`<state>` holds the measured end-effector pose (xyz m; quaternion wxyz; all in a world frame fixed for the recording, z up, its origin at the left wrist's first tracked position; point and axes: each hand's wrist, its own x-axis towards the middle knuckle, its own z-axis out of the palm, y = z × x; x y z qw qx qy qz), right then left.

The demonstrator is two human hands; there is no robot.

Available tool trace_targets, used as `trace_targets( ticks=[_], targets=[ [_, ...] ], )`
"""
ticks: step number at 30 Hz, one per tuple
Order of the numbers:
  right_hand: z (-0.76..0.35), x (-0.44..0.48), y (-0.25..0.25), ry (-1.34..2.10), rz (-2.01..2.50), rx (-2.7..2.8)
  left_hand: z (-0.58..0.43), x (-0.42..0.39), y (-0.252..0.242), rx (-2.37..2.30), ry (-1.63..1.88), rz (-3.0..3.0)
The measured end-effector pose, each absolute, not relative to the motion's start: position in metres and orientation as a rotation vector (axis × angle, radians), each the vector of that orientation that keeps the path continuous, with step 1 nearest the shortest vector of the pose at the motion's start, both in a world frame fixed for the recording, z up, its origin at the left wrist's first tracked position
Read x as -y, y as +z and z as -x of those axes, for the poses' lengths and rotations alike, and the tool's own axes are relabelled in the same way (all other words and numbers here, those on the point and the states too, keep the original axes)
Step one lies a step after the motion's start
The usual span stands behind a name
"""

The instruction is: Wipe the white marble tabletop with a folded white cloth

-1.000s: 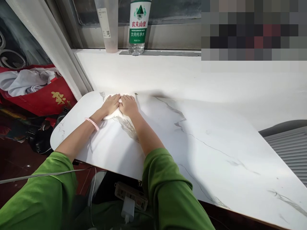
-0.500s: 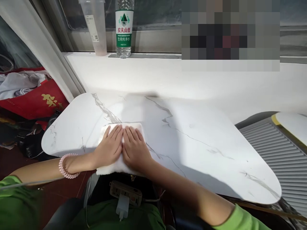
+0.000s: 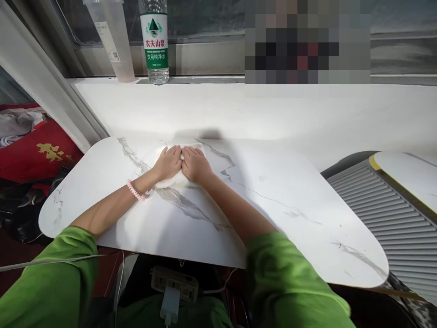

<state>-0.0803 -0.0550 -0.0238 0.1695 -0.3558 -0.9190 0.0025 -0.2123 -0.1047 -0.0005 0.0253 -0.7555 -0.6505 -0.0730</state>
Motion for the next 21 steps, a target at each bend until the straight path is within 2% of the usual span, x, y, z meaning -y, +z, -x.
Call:
trace_targets(
  ticks=[5,10,15,21],
  targets=[
    [0.089,0.021,-0.021,0.041,1.112,2.612,0.217,0.066,-0.003,2.002,-0.299,2.323],
    [0.086,0.036,-0.019,0.028,1.211,2.566,0.217,0.074,-0.003,2.016,-0.312,2.325],
    [0.064,0.085,-0.022,-0.002,1.148,2.537,0.201,0.121,-0.001,1.981,-0.253,2.404],
    [0.009,0.174,-0.027,0.045,1.067,2.579,0.16,0.214,-0.001,1.922,-0.256,2.493]
  ],
)
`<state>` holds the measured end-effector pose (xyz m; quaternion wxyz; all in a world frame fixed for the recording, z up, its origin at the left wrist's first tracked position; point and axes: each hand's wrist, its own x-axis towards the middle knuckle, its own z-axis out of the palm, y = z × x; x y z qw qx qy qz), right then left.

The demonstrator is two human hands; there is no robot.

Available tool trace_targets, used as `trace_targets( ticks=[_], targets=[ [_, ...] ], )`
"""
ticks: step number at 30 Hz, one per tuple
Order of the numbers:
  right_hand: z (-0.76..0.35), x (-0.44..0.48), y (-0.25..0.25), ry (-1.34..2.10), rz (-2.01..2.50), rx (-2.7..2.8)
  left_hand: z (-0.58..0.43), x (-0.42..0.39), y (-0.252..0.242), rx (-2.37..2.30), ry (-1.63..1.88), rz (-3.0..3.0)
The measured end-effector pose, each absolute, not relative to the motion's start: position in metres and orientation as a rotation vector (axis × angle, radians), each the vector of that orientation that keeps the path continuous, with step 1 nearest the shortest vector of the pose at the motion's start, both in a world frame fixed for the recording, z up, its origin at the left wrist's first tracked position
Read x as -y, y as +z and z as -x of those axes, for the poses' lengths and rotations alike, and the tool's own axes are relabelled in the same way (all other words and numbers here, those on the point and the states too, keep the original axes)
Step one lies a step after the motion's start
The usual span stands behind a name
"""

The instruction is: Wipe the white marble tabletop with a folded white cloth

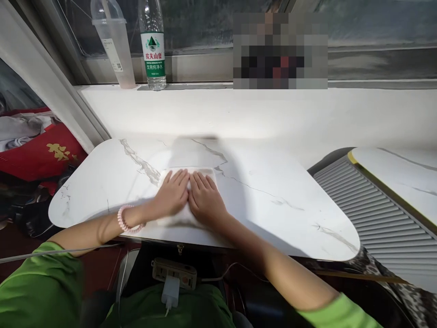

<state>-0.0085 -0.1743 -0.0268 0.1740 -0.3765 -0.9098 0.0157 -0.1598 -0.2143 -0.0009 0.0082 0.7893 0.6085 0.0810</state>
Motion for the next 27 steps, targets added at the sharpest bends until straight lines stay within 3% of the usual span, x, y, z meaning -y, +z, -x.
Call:
trace_targets(
  ticks=[6,13,21,27],
  targets=[
    [-0.041,0.199,-0.025,0.424,1.084,2.492,0.12,0.251,0.001,-1.765,0.233,-2.588],
    [-0.043,0.146,-0.028,0.158,1.114,2.364,0.089,0.187,0.003,-1.81,0.15,-2.463],
    [-0.015,0.024,-0.034,0.155,1.184,2.261,0.109,0.08,0.001,-1.951,0.319,-2.34],
    [-0.002,-0.009,-0.039,0.049,1.353,2.081,0.113,0.05,-0.003,-2.06,0.365,-2.303]
  ],
)
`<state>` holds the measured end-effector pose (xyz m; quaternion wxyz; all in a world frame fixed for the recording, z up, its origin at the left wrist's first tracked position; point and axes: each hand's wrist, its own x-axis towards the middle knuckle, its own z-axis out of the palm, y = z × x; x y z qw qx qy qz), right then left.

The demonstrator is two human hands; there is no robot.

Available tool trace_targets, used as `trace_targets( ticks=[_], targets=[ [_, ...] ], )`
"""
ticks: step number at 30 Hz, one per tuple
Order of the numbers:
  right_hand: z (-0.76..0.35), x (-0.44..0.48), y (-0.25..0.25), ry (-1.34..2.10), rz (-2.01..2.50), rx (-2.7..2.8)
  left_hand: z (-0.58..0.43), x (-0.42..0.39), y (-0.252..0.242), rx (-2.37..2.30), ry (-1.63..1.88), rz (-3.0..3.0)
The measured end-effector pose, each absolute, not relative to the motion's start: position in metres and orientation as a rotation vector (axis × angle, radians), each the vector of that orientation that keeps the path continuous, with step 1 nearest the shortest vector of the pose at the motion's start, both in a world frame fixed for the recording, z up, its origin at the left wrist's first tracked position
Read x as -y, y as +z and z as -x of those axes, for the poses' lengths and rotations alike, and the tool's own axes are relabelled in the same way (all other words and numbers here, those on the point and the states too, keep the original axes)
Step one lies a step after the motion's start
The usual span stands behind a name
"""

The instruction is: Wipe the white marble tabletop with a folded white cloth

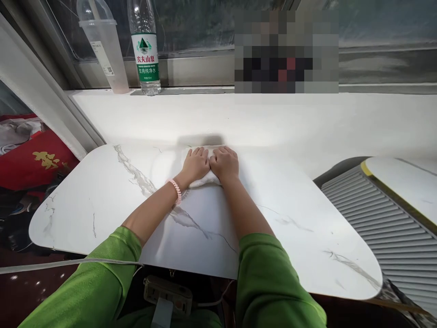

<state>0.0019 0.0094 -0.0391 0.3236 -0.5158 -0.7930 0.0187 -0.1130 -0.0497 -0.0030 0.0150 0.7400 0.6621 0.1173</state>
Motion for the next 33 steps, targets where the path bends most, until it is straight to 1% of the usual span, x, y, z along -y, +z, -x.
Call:
trace_targets(
  ticks=[3,9,15,20,26,33],
  targets=[
    [-0.003,-0.006,-0.04,0.016,1.383,2.036,0.111,0.054,-0.005,-2.091,0.353,-2.289],
    [-0.017,0.038,-0.038,0.012,1.308,2.207,0.102,0.096,-0.006,-2.118,0.324,-2.311],
    [-0.069,0.114,-0.046,-0.017,1.169,2.36,0.067,0.165,0.004,-1.902,0.16,-2.463],
    [-0.137,0.161,-0.052,0.015,1.253,2.298,0.018,0.202,0.001,-1.706,0.198,-2.575],
    [-0.2,0.164,-0.047,0.043,1.38,2.267,-0.041,0.192,-0.009,-1.647,0.28,-2.624],
    [-0.212,0.102,-0.041,0.044,1.411,2.188,-0.065,0.129,-0.013,-1.62,0.311,-2.605]
  ],
)
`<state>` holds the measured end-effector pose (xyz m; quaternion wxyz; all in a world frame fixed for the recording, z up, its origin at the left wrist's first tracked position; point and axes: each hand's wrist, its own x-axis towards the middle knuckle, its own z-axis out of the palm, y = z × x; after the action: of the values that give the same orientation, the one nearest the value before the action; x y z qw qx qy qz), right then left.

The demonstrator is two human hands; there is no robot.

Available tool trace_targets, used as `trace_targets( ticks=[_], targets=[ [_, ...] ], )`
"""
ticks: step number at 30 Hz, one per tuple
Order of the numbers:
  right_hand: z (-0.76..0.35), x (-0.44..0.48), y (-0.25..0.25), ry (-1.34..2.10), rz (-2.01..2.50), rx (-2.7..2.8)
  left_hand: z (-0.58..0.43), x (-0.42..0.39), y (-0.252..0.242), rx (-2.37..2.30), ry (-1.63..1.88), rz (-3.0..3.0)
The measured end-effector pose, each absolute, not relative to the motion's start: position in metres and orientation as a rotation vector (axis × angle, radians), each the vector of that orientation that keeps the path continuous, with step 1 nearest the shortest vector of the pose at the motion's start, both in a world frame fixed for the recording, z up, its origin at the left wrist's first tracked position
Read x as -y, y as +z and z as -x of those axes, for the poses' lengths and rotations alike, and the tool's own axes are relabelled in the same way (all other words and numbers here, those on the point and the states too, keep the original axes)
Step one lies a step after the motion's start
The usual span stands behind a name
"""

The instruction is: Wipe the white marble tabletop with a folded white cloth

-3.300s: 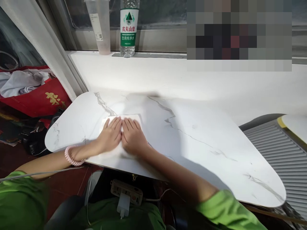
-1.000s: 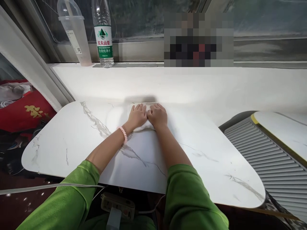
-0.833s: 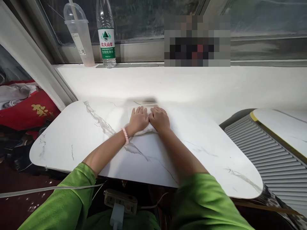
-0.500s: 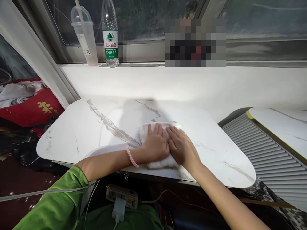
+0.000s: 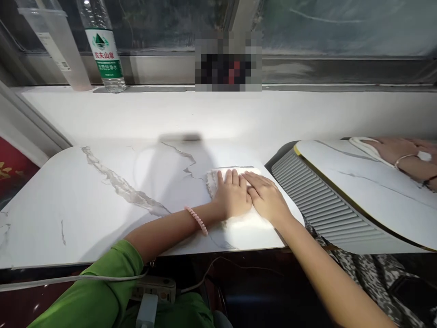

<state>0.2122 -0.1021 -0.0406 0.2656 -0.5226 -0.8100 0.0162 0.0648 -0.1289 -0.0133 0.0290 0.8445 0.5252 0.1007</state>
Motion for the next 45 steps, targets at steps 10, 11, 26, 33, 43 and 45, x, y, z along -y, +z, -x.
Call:
trace_targets(
  ticks=[10,11,26,33,43,45],
  targets=[
    [-0.196,-0.007,-0.037,-0.016,1.501,2.149,-0.055,0.019,-0.01,-1.625,0.273,-2.591],
    [-0.194,-0.016,-0.037,-0.013,1.51,2.147,-0.053,0.011,-0.008,-1.625,0.257,-2.58],
    [-0.145,0.057,-0.033,-0.197,1.565,2.212,-0.005,0.065,-0.001,-1.495,0.162,-2.576],
    [-0.087,0.186,-0.031,-0.279,1.501,2.278,0.057,0.183,-0.001,-1.445,0.15,-2.669],
    [-0.08,0.128,-0.028,-0.089,1.521,2.256,0.056,0.131,0.003,-1.521,0.2,-2.455],
    [-0.081,0.089,-0.028,-0.037,1.537,2.221,0.052,0.096,0.001,-1.565,0.25,-2.445]
  ],
)
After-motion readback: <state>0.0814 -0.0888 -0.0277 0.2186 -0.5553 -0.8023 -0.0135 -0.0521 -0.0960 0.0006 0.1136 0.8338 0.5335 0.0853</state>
